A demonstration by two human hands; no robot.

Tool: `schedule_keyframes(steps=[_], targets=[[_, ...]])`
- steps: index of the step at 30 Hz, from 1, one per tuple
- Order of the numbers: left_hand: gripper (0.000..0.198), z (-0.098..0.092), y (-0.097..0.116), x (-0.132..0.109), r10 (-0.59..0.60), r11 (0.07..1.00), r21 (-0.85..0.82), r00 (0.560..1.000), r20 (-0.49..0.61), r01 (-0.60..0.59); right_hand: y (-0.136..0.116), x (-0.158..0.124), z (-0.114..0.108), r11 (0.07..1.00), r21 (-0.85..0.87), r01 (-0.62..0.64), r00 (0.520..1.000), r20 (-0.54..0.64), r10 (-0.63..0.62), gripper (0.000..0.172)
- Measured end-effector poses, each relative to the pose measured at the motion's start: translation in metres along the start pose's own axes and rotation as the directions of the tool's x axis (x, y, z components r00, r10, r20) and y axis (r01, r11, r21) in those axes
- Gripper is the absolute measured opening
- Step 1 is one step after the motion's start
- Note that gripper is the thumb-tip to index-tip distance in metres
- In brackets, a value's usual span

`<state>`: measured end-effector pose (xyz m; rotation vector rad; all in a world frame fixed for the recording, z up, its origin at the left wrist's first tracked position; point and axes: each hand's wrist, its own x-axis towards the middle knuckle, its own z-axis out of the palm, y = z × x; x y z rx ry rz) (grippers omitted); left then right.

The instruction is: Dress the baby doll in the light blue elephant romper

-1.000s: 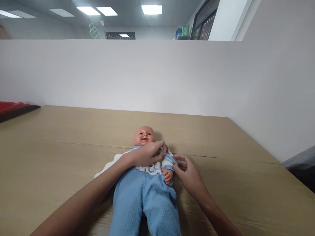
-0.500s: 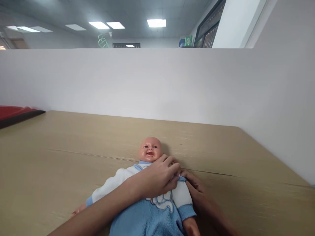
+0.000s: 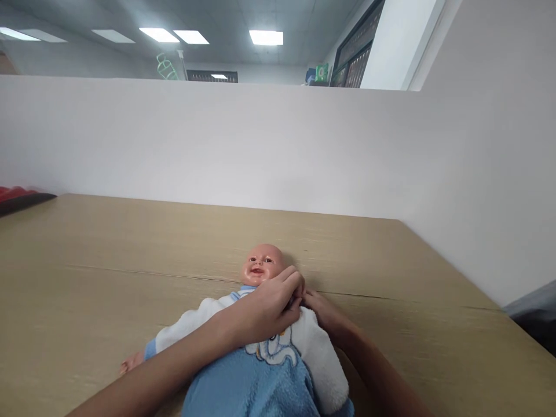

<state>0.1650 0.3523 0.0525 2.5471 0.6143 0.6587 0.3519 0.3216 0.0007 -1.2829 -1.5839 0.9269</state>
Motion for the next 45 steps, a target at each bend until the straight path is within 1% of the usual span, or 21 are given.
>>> schedule_keyframes(steps=[3,7,11,13,16,19,20,22,25,27,30,32,34,36,37,38,39,40,41,43,45], targets=[[0.012,-0.002,0.000,-0.003,-0.018,0.987,0.160,0.999,0.028,0.014,-0.007,-0.006,-0.002,0.993,0.065,-0.103,0.993,0.070,0.099,0.033],[0.016,-0.002,0.001,-0.005,-0.034,0.951,0.309,0.998,0.056,0.015,-0.007,-0.034,-0.010,0.981,0.038,-0.191,0.979,0.083,0.187,0.041],[0.026,-0.001,0.003,-0.007,-0.013,0.933,0.358,0.996,0.087,-0.019,-0.018,-0.070,-0.020,0.959,-0.235,-0.160,0.966,0.161,0.201,0.077],[0.022,-0.001,0.005,-0.009,-0.012,0.909,0.416,0.994,0.107,-0.034,-0.029,-0.079,-0.033,0.924,-0.377,-0.068,0.959,0.229,0.164,0.078],[0.016,-0.002,0.009,-0.012,-0.022,0.875,0.483,0.991,0.129,-0.044,-0.045,-0.071,-0.065,0.877,-0.477,0.054,0.927,0.350,0.133,0.074],[0.012,-0.002,0.014,-0.013,-0.014,0.869,0.492,0.991,0.130,-0.053,-0.056,-0.046,-0.096,0.863,-0.505,0.016,0.870,0.432,0.236,0.066],[0.010,-0.002,0.015,-0.013,-0.017,0.866,0.498,0.991,0.130,-0.051,-0.057,-0.038,-0.102,0.867,-0.498,0.001,0.849,0.458,0.262,0.066],[0.010,-0.002,0.017,-0.013,-0.041,0.858,0.512,0.990,0.135,-0.034,-0.055,-0.024,-0.106,0.883,-0.469,-0.007,0.842,0.474,0.258,0.066],[0.012,-0.005,0.019,-0.015,-0.060,0.866,0.499,0.989,0.134,-0.015,-0.044,-0.013,-0.096,0.919,-0.394,0.029,0.858,0.482,0.179,0.064],[0.012,-0.009,0.022,-0.019,-0.046,0.892,0.452,0.994,0.097,-0.003,-0.034,-0.012,-0.087,0.928,-0.363,0.084,0.860,0.496,0.116,0.064],[0.021,-0.015,0.032,-0.036,-0.020,0.949,0.313,0.999,-0.041,0.031,-0.022,-0.017,-0.081,0.903,-0.400,0.158,0.868,0.492,0.066,0.060],[0.024,-0.017,0.040,-0.058,-0.036,0.979,0.194,0.984,-0.172,0.070,-0.016,-0.026,-0.078,0.858,-0.476,0.191,0.897,0.439,0.044,0.059],[0.024,-0.017,0.049,-0.087,-0.118,0.985,0.082,0.944,-0.309,0.150,-0.014,-0.041,-0.073,0.793,-0.569,0.216,0.953,0.300,-0.045,0.058],[0.022,-0.013,0.055,-0.120,-0.251,0.960,0.004,0.868,-0.428,0.279,-0.014,-0.062,-0.059,0.759,-0.621,0.193,0.981,0.104,-0.164,0.049],[0.017,-0.011,0.056,-0.137,-0.310,0.944,-0.043,0.829,-0.465,0.328,-0.016,-0.073,-0.050,0.783,-0.603,0.156,0.985,0.032,-0.171,0.041],[0.015,-0.008,0.056,-0.152,-0.400,0.912,-0.124,0.787,-0.470,0.390,-0.018,-0.084,-0.038,0.831,-0.544,0.114,0.986,-0.039,-0.160,0.032],[0.014,-0.005,0.054,-0.165,-0.492,0.870,-0.217,0.756,-0.432,0.442,-0.021,-0.094,-0.026,0.880,-0.470,0.060,0.996,-0.029,-0.083,0.029],[0.017,-0.003,0.052,-0.175,-0.562,0.826,-0.302,0.743,-0.365,0.476,-0.024,-0.101,-0.014,0.921,-0.388,0.014,0.999,0.035,-0.001,0.030],[0.022,-0.001,0.049,-0.183,-0.615,0.778,-0.379,0.732,-0.294,0.501,-0.027,-0.106,-0.004,0.947,-0.321,-0.029,0.997,0.053,0.048,0.033],[0.029,0.000,0.042,-0.189,-0.659,0.704,-0.482,0.733,-0.170,0.521,-0.032,-0.108,0.011,0.969,-0.223,-0.104,0.987,0.100,0.129,0.037],[0.031,-0.003,0.038,-0.188,-0.657,0.665,-0.551,0.745,-0.111,0.505,-0.035,-0.101,0.014,0.978,-0.152,-0.144,0.976,0.144,0.166,0.039]])
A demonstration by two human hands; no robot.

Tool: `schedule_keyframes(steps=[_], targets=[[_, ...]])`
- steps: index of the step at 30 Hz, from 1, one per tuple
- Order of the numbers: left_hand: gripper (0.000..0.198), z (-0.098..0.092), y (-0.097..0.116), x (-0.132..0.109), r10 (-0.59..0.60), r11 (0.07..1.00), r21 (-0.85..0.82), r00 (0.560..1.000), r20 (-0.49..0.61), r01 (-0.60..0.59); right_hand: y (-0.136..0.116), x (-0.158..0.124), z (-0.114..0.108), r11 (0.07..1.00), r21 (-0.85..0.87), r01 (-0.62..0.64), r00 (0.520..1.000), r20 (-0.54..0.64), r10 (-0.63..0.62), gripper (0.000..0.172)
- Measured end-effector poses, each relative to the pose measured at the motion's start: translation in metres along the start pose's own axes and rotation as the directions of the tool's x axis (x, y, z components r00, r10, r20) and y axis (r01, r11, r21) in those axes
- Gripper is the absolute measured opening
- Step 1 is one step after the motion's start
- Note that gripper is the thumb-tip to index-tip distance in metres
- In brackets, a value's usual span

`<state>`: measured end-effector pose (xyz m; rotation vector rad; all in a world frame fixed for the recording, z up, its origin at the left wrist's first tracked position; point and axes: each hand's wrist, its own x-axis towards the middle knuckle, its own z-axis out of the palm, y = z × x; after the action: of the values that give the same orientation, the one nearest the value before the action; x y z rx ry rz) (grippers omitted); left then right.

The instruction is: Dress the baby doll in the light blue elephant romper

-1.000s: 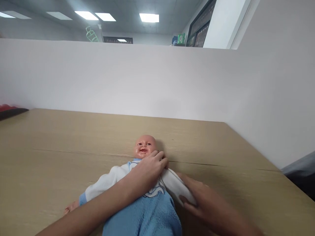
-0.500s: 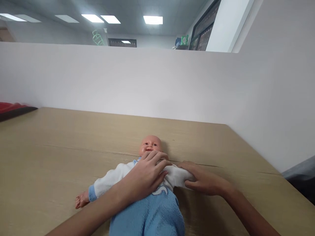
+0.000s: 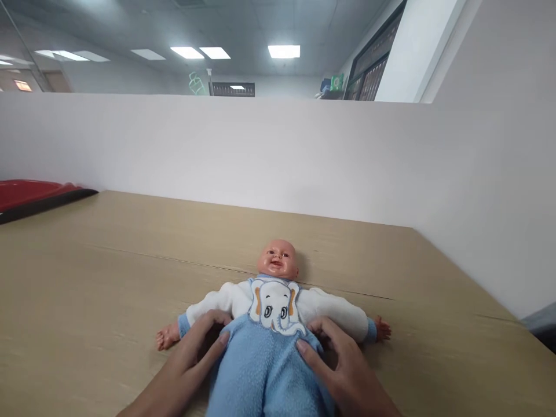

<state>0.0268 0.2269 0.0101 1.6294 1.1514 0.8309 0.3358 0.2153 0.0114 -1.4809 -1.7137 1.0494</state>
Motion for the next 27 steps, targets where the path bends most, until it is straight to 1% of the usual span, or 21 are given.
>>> schedule_keyframes(steps=[2,3,5,6,8,10,12,14,15,17,18,20,22,23,25,27], targets=[[0.033,-0.002,0.003,0.006,-0.003,0.998,-0.062,1.000,0.026,0.004,-0.002,0.008,-0.006,0.995,0.094,-0.015,0.996,0.090,0.006,0.041],[0.033,-0.003,0.005,0.009,-0.010,0.996,-0.088,1.000,0.022,0.011,-0.002,0.011,-0.009,0.989,0.144,-0.029,0.992,0.127,0.010,0.042],[0.033,-0.004,0.008,0.014,-0.029,0.991,-0.127,1.000,-0.003,0.029,-0.002,0.015,-0.014,0.972,0.231,-0.047,0.988,0.153,0.011,0.041],[0.033,-0.004,0.008,0.016,-0.039,0.989,-0.145,0.999,-0.014,0.036,-0.002,0.015,-0.014,0.964,0.264,-0.044,0.991,0.133,0.008,0.040],[0.034,-0.002,0.005,0.022,-0.031,0.979,-0.201,0.999,-0.010,0.029,-0.001,0.015,-0.012,0.948,0.319,-0.005,0.999,0.050,-0.012,0.036],[0.033,-0.001,0.001,0.028,0.001,0.964,-0.265,1.000,0.029,0.006,0.000,0.014,-0.008,0.934,0.355,0.028,1.000,-0.012,-0.025,0.034],[0.032,-0.001,-0.002,0.033,0.039,0.960,-0.278,0.996,0.084,-0.014,0.003,0.015,-0.005,0.928,0.373,0.005,1.000,0.003,-0.007,0.033],[0.029,-0.001,-0.004,0.037,0.055,0.972,-0.236,0.991,0.122,-0.025,0.007,0.017,-0.004,0.901,0.432,-0.048,0.999,0.041,0.033,0.036],[0.028,-0.001,-0.005,0.038,0.057,0.979,-0.200,0.990,0.129,-0.031,0.009,0.018,-0.004,0.875,0.478,-0.078,0.997,0.033,0.071,0.039],[0.026,-0.003,-0.005,0.038,0.074,0.994,-0.086,0.993,0.092,-0.066,0.015,0.022,-0.004,0.835,0.540,-0.106,0.989,-0.027,0.143,0.046],[0.027,-0.004,-0.005,0.039,0.096,0.995,0.002,0.994,0.056,-0.096,0.018,0.024,-0.004,0.841,0.531,-0.097,0.986,-0.062,0.153,0.046],[0.031,-0.007,-0.006,0.039,0.147,0.969,0.201,0.989,0.010,-0.146,0.024,0.027,-0.005,0.897,0.439,-0.049,0.989,-0.102,0.104,0.043],[0.036,-0.011,-0.008,0.039,0.172,0.929,0.327,0.985,0.024,-0.170,0.030,0.028,-0.006,0.953,0.302,0.000,0.995,-0.099,0.031,0.042],[0.036,-0.012,-0.009,0.039,0.175,0.921,0.346,0.983,0.049,-0.181,0.033,0.027,-0.006,0.973,0.230,0.004,0.995,-0.097,0.018,0.041],[0.034,-0.016,-0.011,0.037,0.178,0.923,0.330,0.980,0.088,-0.197,0.036,0.024,-0.005,0.997,0.081,-0.018,0.993,-0.112,0.027,0.040],[0.026,-0.017,-0.013,0.034,0.174,0.933,0.298,0.978,0.111,-0.200,0.039,0.020,-0.003,0.999,-0.042,-0.031,0.986,-0.166,0.024,0.041]])
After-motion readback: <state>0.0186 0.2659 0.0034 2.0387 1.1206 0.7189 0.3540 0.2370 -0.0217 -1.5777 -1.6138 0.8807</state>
